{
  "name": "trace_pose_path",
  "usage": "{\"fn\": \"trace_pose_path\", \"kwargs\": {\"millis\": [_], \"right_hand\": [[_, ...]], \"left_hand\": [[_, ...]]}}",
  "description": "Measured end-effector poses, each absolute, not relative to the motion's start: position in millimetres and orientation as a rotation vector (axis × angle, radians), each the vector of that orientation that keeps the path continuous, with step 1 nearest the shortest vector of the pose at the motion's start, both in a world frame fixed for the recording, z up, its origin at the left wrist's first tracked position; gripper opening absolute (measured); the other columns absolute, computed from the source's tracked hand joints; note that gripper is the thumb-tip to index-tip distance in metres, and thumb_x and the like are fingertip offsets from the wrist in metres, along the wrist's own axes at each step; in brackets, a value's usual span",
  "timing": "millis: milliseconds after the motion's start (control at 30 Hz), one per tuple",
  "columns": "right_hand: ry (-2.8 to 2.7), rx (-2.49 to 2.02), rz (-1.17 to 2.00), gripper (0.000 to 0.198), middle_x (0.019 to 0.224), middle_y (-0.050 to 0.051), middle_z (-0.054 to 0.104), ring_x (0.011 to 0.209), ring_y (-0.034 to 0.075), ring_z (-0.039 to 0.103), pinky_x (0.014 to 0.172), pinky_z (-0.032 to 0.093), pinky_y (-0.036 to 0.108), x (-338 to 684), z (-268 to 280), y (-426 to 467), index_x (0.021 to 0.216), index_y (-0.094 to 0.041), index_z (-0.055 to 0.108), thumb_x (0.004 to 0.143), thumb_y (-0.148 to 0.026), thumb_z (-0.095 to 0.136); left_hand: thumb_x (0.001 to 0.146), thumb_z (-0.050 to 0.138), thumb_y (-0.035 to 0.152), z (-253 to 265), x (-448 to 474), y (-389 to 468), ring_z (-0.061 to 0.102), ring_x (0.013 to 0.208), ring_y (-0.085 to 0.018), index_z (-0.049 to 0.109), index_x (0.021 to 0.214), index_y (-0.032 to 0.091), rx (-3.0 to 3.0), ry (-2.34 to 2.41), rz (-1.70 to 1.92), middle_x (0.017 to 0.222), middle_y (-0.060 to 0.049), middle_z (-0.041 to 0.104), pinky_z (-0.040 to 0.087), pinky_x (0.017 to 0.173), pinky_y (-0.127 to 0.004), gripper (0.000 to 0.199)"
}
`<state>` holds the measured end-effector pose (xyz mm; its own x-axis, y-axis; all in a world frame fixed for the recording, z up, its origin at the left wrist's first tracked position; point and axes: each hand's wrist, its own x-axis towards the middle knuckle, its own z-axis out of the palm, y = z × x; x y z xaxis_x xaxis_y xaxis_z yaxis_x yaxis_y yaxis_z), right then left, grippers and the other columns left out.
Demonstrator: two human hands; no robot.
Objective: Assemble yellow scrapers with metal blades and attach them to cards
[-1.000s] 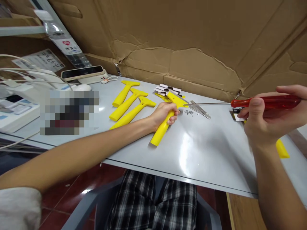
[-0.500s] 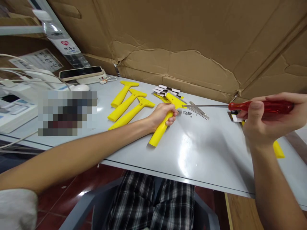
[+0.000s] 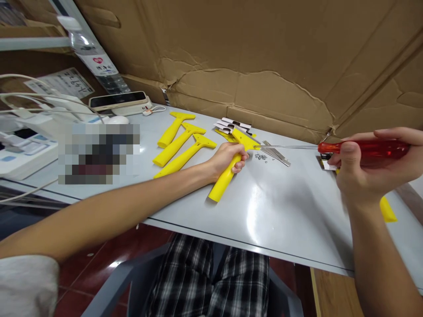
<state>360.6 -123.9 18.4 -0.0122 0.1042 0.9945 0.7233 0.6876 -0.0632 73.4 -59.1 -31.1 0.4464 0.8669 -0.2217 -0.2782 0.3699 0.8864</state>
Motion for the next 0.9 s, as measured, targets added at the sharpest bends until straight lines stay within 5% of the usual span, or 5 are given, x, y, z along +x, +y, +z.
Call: {"fn": "trace_pose_path", "kwargs": {"millis": [167, 367, 667, 900], "right_hand": [[-1.549, -0.675, -0.574, 0.047, 0.109, 0.002, 0.056, 0.085, 0.015, 0.073, 0.064, 0.061, 0.03, 354.4, 22.5, -126.1, 0.116, -0.021, 0.057, 0.075, -0.039, 0.072], [-1.558, -0.722, -0.509, 0.04, 0.087, -0.002, 0.055, 0.064, 0.011, 0.068, 0.044, 0.05, 0.018, 351.8, 24.4, -128.4, 0.11, -0.019, 0.058, 0.077, -0.028, 0.078], [-1.515, -0.692, -0.533, 0.04, 0.109, 0.003, 0.058, 0.086, 0.017, 0.073, 0.061, 0.058, 0.03, 356.0, 21.4, -125.5, 0.11, -0.018, 0.057, 0.08, -0.043, 0.066], [-1.539, -0.825, -0.367, 0.049, 0.083, -0.005, 0.064, 0.053, 0.01, 0.061, 0.039, 0.046, 0.02, 353.4, 21.3, -128.7, 0.113, -0.02, 0.046, 0.074, -0.031, 0.074]], "left_hand": [[0.069, 0.06, 0.012, -29.2, 74.3, -60.5, 0.04, 0.041, -0.005, 0.051, 0.07, 0.018, 0.878, 0.793, 0.841, 0.063, -0.001, 0.056, 0.026, 0.034, -0.019, 0.011], [0.068, 0.06, 0.011, -29.4, 74.2, -60.2, 0.04, 0.041, -0.005, 0.05, 0.068, 0.018, 0.88, 0.787, 0.846, 0.063, 0.0, 0.054, 0.024, 0.034, -0.019, 0.012], [0.068, 0.062, 0.013, -32.7, 72.8, -57.8, 0.04, 0.042, -0.005, 0.052, 0.066, 0.017, 0.904, 0.774, 0.829, 0.062, -0.001, 0.053, 0.025, 0.034, -0.019, 0.01], [0.066, 0.061, 0.013, -30.1, 73.0, -58.3, 0.04, 0.041, -0.004, 0.05, 0.065, 0.017, 0.865, 0.787, 0.833, 0.062, -0.001, 0.055, 0.025, 0.034, -0.018, 0.012]]}}
